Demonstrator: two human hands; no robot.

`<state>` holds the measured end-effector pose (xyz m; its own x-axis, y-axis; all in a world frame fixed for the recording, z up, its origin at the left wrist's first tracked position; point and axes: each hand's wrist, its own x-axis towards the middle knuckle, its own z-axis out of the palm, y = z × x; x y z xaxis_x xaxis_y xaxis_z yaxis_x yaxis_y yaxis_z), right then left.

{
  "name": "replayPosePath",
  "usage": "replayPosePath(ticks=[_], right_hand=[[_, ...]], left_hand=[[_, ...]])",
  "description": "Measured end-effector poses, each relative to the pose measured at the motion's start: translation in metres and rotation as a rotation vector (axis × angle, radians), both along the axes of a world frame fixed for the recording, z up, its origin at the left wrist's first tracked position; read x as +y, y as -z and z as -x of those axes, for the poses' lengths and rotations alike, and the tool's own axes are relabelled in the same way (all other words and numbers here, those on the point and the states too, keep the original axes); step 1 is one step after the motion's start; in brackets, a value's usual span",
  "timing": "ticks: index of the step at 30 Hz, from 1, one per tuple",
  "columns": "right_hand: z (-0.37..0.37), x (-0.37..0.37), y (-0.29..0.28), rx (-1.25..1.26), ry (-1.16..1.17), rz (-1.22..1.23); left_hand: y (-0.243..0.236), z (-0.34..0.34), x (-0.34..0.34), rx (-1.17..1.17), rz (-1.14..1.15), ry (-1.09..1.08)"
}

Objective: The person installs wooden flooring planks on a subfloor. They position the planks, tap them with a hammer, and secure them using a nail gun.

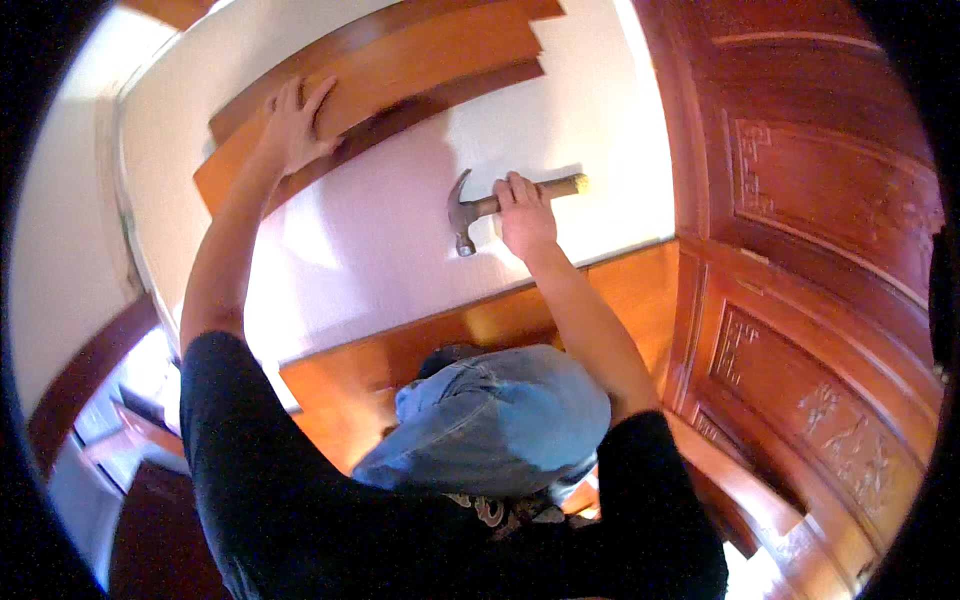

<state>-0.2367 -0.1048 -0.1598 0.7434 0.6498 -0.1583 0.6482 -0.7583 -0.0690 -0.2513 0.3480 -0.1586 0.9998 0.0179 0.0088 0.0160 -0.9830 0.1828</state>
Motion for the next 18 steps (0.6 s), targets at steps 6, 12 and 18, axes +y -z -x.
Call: replayPosePath(ticks=[6,12,18], right_hand=[[-0.059,0.027,-0.010,0.266,-0.236,0.436],[0.011,-0.017,-0.120,0.532,0.131,0.212],[0.142,-0.192,-0.188,0.375,0.381,0.097]], left_hand=[[0.011,-0.021,0.009,0.016,-0.131,-0.068],[0.015,-0.013,0.034,0.024,-0.177,-0.051],[-0.027,0.049,-0.084,-0.136,-0.059,-0.022]])
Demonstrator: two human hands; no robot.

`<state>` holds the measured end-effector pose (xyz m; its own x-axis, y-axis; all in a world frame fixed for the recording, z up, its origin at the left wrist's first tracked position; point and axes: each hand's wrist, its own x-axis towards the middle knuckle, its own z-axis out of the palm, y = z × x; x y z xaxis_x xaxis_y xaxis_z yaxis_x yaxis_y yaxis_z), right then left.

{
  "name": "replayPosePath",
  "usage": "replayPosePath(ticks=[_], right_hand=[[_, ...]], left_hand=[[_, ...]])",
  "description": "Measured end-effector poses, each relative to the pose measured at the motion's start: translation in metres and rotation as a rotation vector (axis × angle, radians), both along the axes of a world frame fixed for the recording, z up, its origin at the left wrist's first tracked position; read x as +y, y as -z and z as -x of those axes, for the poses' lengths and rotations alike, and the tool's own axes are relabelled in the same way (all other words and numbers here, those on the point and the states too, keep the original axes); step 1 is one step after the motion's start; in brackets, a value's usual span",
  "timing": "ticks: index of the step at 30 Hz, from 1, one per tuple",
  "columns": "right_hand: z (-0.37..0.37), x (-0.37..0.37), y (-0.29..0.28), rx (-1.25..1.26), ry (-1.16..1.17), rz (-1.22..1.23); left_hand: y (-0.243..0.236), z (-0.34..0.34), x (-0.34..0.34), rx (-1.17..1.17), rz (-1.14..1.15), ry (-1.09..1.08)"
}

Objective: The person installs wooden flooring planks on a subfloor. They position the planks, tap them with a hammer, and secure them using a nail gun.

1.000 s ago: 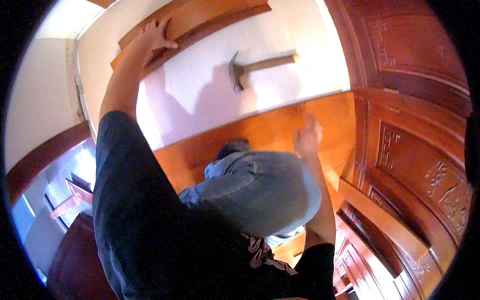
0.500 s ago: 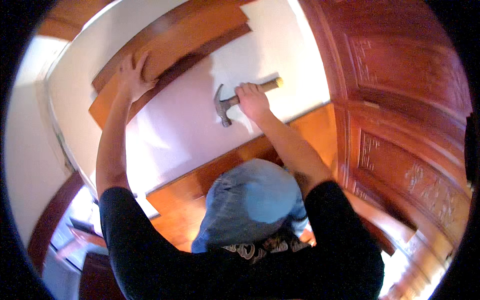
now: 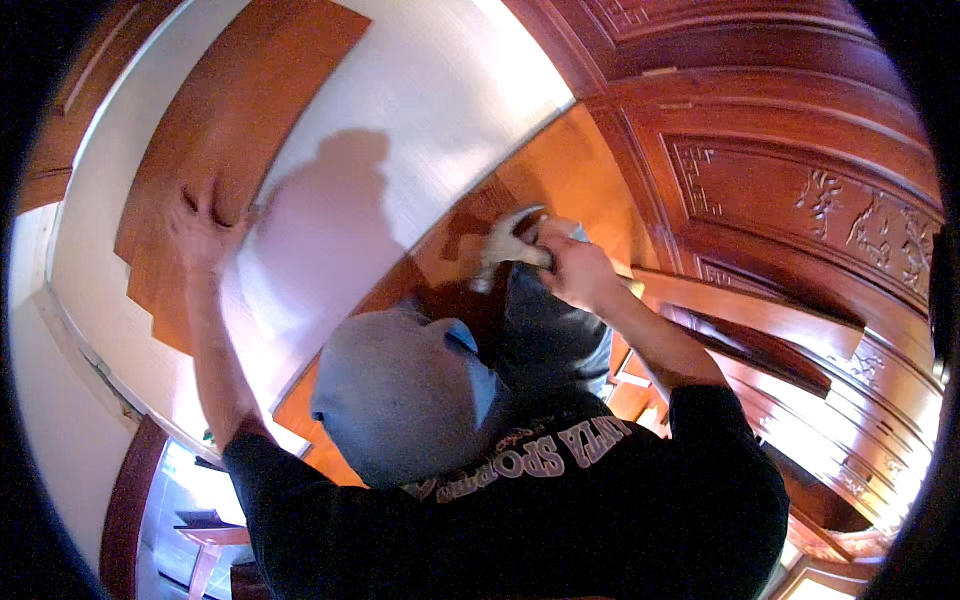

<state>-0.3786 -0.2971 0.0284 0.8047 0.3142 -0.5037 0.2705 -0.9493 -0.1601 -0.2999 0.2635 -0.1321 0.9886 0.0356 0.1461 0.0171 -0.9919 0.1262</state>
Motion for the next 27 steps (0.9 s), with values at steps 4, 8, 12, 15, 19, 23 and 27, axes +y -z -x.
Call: replayPosePath(ticks=[4,8,12,15,19,23,27], right_hand=[[0.067,-0.054,0.010,-0.025,0.335,-0.029],[0.056,-0.062,0.019,0.001,0.356,-0.014],[0.041,-0.060,0.013,0.129,0.327,0.098],[0.045,-0.068,0.010,0.133,0.312,0.102],[0.046,-0.075,0.015,0.114,0.280,0.093],[0.037,-0.079,0.020,0.133,0.278,0.056],[0.029,-0.084,0.021,0.184,0.280,0.059]], left_hand=[[0.030,0.035,-0.098,0.092,0.297,0.150],[0.016,0.035,-0.221,0.118,0.413,0.198],[0.028,0.024,-0.292,0.157,0.287,0.211],[0.037,0.023,-0.321,0.203,0.239,0.206],[0.046,0.025,-0.341,0.163,0.209,0.192],[0.051,0.020,-0.353,0.086,0.193,0.212],[0.050,0.014,-0.356,0.138,0.160,0.240]])
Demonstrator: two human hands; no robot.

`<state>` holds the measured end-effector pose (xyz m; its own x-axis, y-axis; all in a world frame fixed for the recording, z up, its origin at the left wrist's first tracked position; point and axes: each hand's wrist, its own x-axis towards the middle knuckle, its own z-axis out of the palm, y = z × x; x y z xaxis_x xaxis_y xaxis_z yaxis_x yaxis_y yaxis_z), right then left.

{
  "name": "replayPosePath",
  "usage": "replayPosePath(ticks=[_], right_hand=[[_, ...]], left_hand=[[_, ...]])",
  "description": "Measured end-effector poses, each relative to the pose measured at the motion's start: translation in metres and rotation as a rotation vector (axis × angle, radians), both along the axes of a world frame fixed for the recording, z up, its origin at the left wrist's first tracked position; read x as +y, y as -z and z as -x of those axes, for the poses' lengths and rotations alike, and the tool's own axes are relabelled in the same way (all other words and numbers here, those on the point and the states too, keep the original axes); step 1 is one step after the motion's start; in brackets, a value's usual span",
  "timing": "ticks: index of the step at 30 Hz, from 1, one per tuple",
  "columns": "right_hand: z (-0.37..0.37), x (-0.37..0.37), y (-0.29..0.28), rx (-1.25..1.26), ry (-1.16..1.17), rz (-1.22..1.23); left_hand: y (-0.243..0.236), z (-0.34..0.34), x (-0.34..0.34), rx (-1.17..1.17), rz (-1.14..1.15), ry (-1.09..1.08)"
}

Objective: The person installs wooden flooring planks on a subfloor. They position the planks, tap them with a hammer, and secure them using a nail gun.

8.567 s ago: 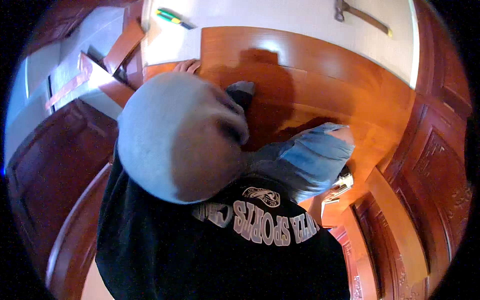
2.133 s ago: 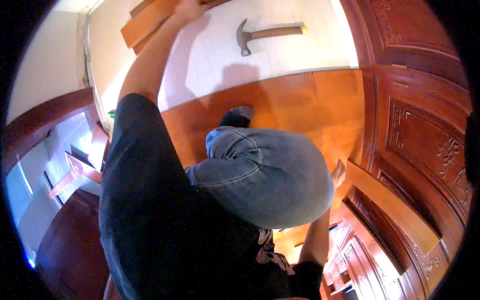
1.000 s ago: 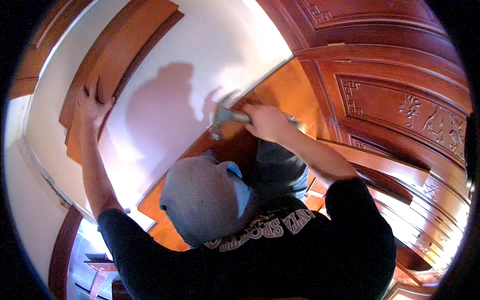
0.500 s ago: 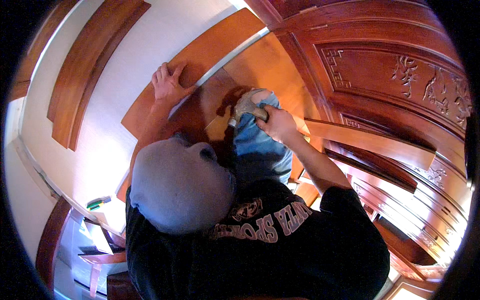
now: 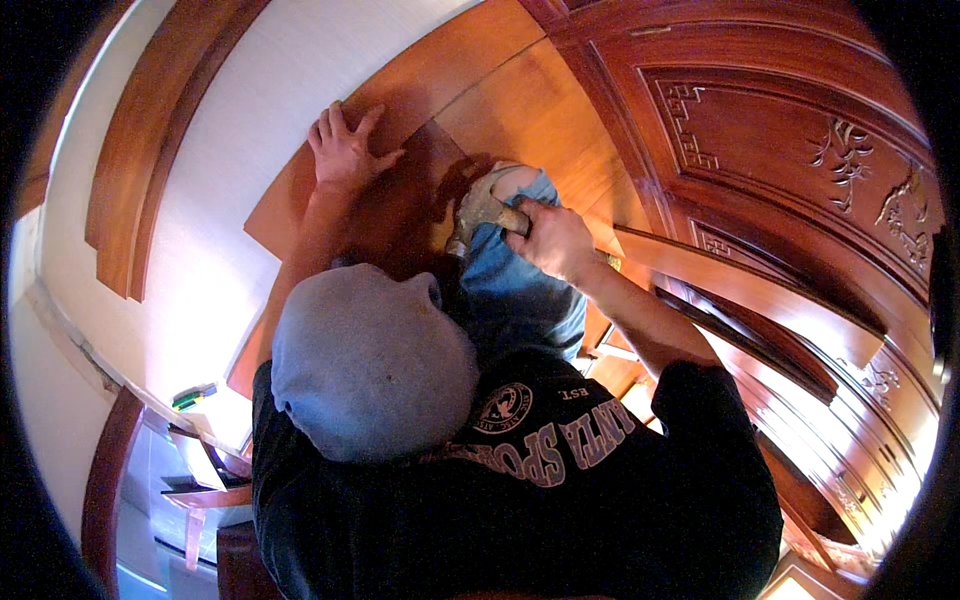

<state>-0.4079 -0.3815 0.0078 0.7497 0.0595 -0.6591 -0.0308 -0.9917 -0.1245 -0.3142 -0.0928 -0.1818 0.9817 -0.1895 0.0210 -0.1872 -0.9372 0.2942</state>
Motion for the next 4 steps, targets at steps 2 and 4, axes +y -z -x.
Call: replayPosePath(ticks=[2,4], right_hand=[[-0.003,-0.006,0.003,-0.005,0.012,-0.024],[-0.005,-0.011,0.007,-0.003,0.017,-0.037]], left_hand=[[0.005,-0.006,0.002,0.005,-0.003,0.001],[0.024,-0.013,0.010,-0.004,0.049,-0.014]])
